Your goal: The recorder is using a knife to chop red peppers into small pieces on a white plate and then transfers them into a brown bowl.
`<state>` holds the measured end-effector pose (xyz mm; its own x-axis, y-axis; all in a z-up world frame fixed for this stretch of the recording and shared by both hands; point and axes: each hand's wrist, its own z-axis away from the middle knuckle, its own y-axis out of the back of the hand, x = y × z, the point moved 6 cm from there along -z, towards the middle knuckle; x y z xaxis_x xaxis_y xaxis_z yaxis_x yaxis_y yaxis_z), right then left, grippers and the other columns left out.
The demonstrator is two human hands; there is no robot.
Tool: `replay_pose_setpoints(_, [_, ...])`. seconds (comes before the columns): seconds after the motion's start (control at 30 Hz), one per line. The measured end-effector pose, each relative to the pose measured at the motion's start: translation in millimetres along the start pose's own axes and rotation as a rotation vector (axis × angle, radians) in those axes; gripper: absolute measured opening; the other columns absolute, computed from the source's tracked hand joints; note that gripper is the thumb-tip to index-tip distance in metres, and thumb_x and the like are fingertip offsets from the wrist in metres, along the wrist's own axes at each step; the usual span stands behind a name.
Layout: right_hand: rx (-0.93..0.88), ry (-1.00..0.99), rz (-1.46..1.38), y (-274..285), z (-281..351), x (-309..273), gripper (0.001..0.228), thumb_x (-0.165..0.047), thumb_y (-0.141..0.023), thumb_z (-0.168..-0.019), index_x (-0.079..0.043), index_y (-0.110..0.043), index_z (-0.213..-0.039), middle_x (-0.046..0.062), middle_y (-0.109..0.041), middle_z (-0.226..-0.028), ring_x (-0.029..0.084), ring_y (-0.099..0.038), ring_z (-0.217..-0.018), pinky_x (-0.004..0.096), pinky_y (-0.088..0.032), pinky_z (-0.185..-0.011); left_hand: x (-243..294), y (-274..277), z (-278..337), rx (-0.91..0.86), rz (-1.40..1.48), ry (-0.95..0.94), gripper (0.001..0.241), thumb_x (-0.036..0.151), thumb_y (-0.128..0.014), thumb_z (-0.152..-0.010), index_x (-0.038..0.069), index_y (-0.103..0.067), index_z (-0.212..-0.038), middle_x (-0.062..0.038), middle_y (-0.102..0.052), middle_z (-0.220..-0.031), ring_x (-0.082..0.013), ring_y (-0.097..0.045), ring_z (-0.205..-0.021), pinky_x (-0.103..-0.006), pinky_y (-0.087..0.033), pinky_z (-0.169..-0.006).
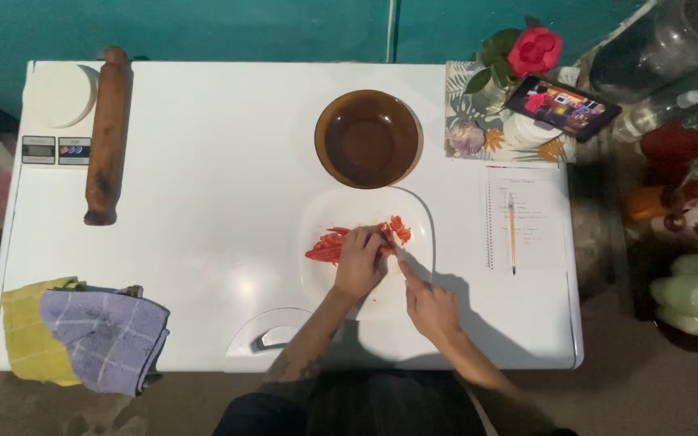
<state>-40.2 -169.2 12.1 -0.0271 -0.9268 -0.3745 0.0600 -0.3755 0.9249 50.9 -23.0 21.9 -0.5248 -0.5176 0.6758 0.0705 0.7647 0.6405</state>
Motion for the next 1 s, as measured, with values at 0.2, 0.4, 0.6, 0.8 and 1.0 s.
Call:
replay_pose_setpoints(0.2, [-0.037, 0.002, 0.084, -18, -5, 0, 0.064, -0.016, -0.058, -0.093, -0.023, -0.043, -0.155, 0.014, -0.071, -0.066, 0.034, -0.069, -0.05, 0.051, -0.056, -0.05, -5, -3, 2, -0.019, 0.034, -0.003, 0.035, 0.006, -0.071, -0.081, 0.004, -0.058, -0.113, -0.017, -0.058, -0.125, -0.0415, -0.052, -0.118, -0.0529, -0.043, -0.103])
replay_pose_setpoints(0.4, [0.02, 0.04, 0.133, -17, 1, 0, 0.066, -0.015, -0.061, -0.09, -0.026, -0.045, -0.153, 0.012, -0.069, -0.063, 0.032, -0.067, -0.049, 0.049, -0.055, -0.048, 3, 3, -1, 0.003, 0.025, -0.019, 0.034, 0.005, -0.072, -0.078, 0.003, -0.057, -0.109, -0.019, -0.057, -0.125, -0.0438, -0.051, -0.119, -0.0545, -0.041, -0.103])
replay_pose_setpoints(0.6, [0.065, 0.064, 0.185, -11, -10, -8, 0.068, -0.017, -0.063, -0.089, -0.026, -0.045, -0.153, 0.012, -0.069, -0.061, 0.034, -0.066, -0.047, 0.05, -0.054, -0.046, -7, -5, 4, -0.05, 0.047, 0.025, 0.03, 0.007, -0.073, -0.082, 0.005, -0.057, -0.107, -0.017, -0.058, -0.121, -0.0417, -0.052, -0.117, -0.0534, -0.043, -0.103])
replay_pose_setpoints(0.8, [0.026, 0.053, 0.16, -6, -8, -5, 0.068, -0.014, -0.061, -0.088, -0.025, -0.047, -0.153, 0.012, -0.068, -0.06, 0.033, -0.066, -0.047, 0.049, -0.054, -0.046, 12, 18, -5, -0.077, 0.125, -0.054, 0.043, 0.002, -0.068, -0.077, 0.006, -0.063, -0.12, -0.015, -0.058, -0.121, -0.0397, -0.052, -0.119, -0.0528, -0.042, -0.106])
replay_pose_setpoints(1.0, [0.045, 0.083, 0.187, -14, -2, 0, 0.07, -0.011, -0.061, -0.083, -0.022, -0.05, -0.152, 0.012, -0.069, -0.062, 0.033, -0.066, -0.046, 0.05, -0.054, -0.045, -1, 8, 1, -0.081, 0.109, -0.014, 0.044, 0.014, -0.077, -0.078, 0.006, -0.056, -0.116, -0.016, -0.056, -0.123, -0.0416, -0.05, -0.12, -0.0528, -0.042, -0.105])
